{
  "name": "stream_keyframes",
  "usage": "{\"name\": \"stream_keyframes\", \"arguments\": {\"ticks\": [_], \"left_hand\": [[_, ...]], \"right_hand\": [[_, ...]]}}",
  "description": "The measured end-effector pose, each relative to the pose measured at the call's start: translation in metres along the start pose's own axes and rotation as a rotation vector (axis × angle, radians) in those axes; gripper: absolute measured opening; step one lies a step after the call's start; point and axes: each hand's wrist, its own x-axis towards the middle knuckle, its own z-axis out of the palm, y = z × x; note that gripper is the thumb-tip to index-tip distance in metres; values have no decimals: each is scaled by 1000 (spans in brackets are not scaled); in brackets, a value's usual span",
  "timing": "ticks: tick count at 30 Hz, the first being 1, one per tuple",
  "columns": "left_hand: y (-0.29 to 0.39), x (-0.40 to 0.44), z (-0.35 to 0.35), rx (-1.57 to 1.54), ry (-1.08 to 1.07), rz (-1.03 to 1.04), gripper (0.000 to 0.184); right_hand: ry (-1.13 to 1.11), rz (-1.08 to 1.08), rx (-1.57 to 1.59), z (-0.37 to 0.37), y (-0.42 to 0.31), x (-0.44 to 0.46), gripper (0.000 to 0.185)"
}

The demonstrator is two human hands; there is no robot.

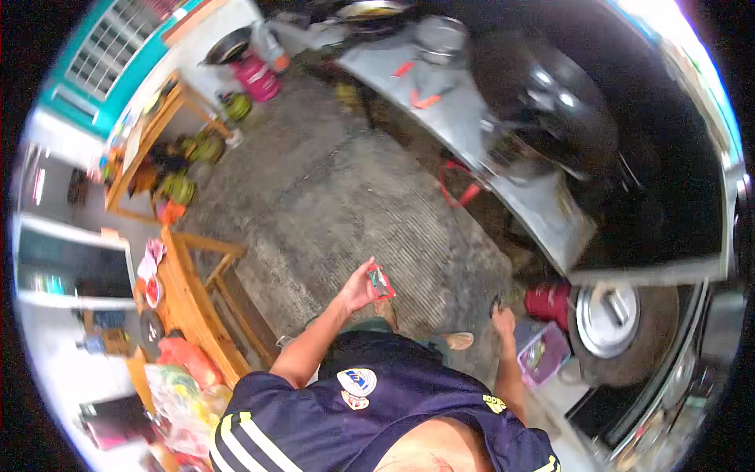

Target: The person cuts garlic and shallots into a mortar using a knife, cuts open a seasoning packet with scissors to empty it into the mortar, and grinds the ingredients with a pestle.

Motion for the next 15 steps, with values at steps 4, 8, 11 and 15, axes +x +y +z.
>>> {"name": "stream_keyframes", "arguments": {"ticks": [4, 8, 11, 15], "left_hand": [[101, -37, -72, -215, 111, 226, 21], [179, -58, -127, -446, 169, 445, 17], [236, -67, -158, -597, 226, 608, 14], [300, -72, -198, -727, 220, 661, 16]], "right_hand": [[-213, 77, -129, 13, -114, -15, 56], [-387, -62, -298, 73, -147, -8, 54], [-494, -122, -407, 104, -200, 30, 53], [-548, -238, -539, 139, -300, 119, 52]]}}
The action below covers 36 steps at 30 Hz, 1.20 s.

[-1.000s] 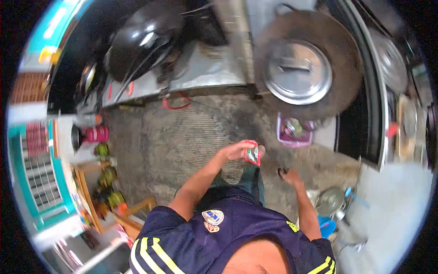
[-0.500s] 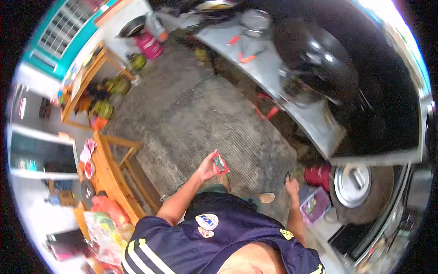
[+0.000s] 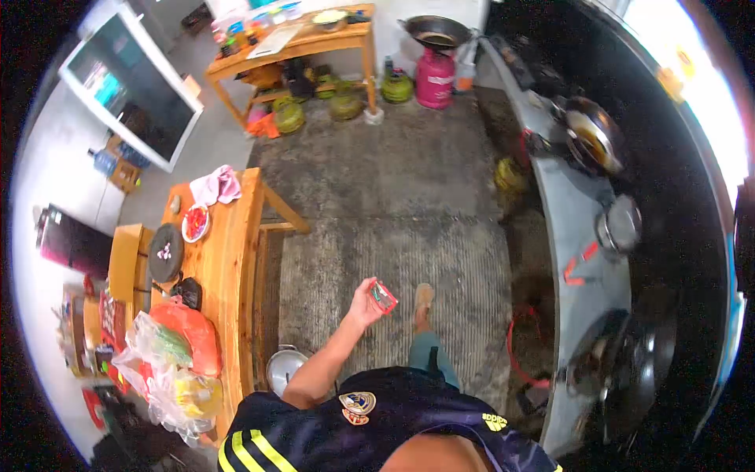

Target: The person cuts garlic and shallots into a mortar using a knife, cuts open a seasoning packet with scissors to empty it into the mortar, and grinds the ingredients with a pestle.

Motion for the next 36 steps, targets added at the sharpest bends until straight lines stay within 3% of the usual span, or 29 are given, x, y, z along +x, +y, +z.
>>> {"name": "stream_keyframes", "arguments": {"ticks": [3, 7, 10, 11, 12, 14, 17, 21, 23, 26, 29, 34, 36], "left_hand": [[53, 15, 10, -80, 23, 87, 16], [126, 24, 32, -249, 146, 324, 17], [176, 46, 16, -188, 58, 569, 16], [194, 41, 27, -304, 35, 522, 19], [208, 39, 41, -355, 126, 542, 19], [241, 44, 63, -446, 304, 567, 20], [307, 83, 68, -594, 175, 589, 19], [417, 121, 107, -704, 95, 613, 15], [484, 133, 139, -619, 111, 684, 14], [581, 156, 157, -603, -56, 670, 18], [661, 166, 183, -633, -112, 733, 21], [756, 198, 194, -842, 88, 865, 18], [777, 224, 163, -807, -111, 913, 16]], "right_hand": [[40, -143, -139, -64, -60, 105, 51], [362, -670, -451, -141, -133, 355, 50], [373, -612, -250, -321, -407, 254, 53], [407, -530, -299, -343, -469, 280, 54], [385, -446, -282, -384, -554, 231, 54], [523, -568, -355, -406, -663, 262, 47], [474, -739, -227, -420, -819, 235, 42], [398, -989, -142, -381, -943, 246, 38], [341, -1030, -175, -369, -1001, 236, 37], [254, -1036, -167, -371, -1075, 236, 36], [223, -1119, -109, -405, -1161, 211, 31], [173, -1267, 6, -452, -1345, 254, 28], [71, -1377, 20, -477, -1434, 224, 29]]}}
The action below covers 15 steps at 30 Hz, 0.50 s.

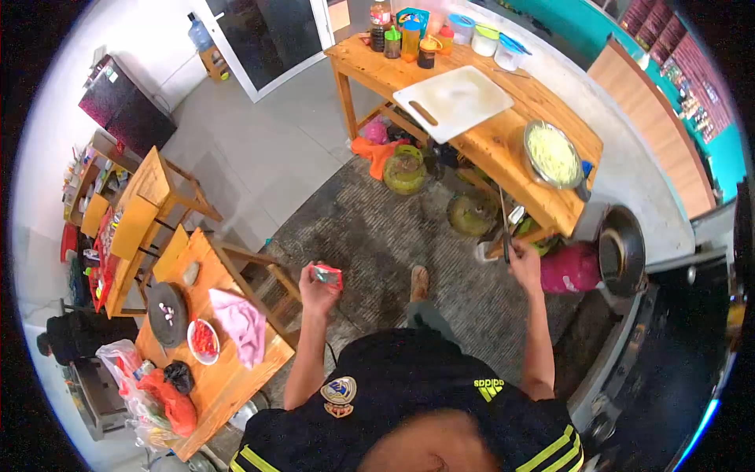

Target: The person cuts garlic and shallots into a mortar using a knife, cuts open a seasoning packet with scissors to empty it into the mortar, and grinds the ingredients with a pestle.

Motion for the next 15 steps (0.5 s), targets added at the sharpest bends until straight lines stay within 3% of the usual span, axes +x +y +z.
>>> {"name": "stream_keyframes", "arguments": {"ticks": [1, 4, 6, 8, 9, 13, 15], "left_hand": [[0, 15, 2, 52, -68, 36, 17], [-17, 53, 44, -1, 223, 276, 19], [-21, 68, 57, -88, 57, 171, 18], [-13, 92, 69, -160, -79, 70, 18], [-21, 100, 85, -111, 93, 262, 15], [7, 148, 65, -235, 30, 296, 12], [29, 168, 78, -126, 181, 375, 13]], "right_hand": [[-11, 20, 20, -8, -17, 42, 29], [-84, -83, -76, -22, -78, 160, 32], [-88, -111, 108, -16, -94, 237, 30], [-107, -71, -1, -5, -85, 318, 35], [-111, -58, -54, -2, -79, 358, 37], [-48, -91, -431, 2, -53, 476, 36], [-67, -18, -617, 0, -20, 523, 43]]}}
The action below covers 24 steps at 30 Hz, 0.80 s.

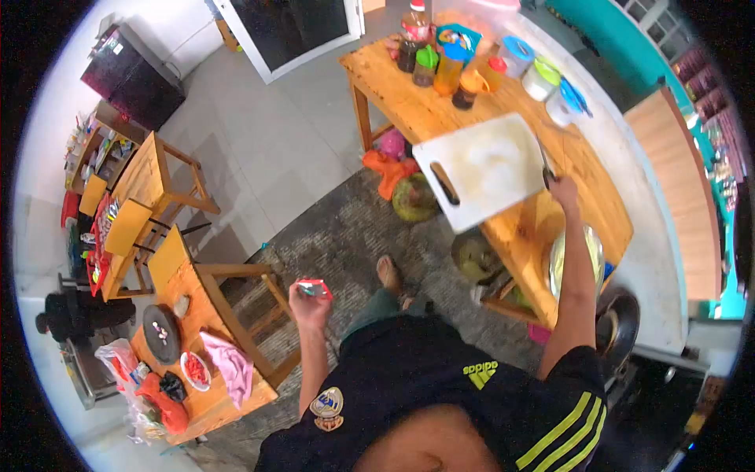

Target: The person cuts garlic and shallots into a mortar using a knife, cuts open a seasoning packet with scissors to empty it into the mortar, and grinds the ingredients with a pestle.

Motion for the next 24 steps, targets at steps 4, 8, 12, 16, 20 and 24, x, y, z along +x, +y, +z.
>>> {"name": "stream_keyframes", "arguments": {"ticks": [4, 8, 12, 16, 20, 24], "left_hand": [[3, 36, 54, 45, 168, 173, 14], [14, 45, 109, 10, 195, 197, 15], [11, 72, 117, 28, 206, 214, 18], [14, 86, 132, -40, 111, 146, 19], [-6, 95, 189, -9, 148, 230, 15], [-1, 117, 205, -117, 104, 279, 17]], "right_hand": [[66, 35, -138, 17, 45, 69, 39], [178, -51, -109, 36, 71, 105, 33], [72, -56, -13, 21, 65, 130, 35], [118, 67, 0, 38, 78, 158, 41], [496, 141, 205, -1, -31, 126, 37], [173, -110, 862, 33, -193, 66, 29]]}}
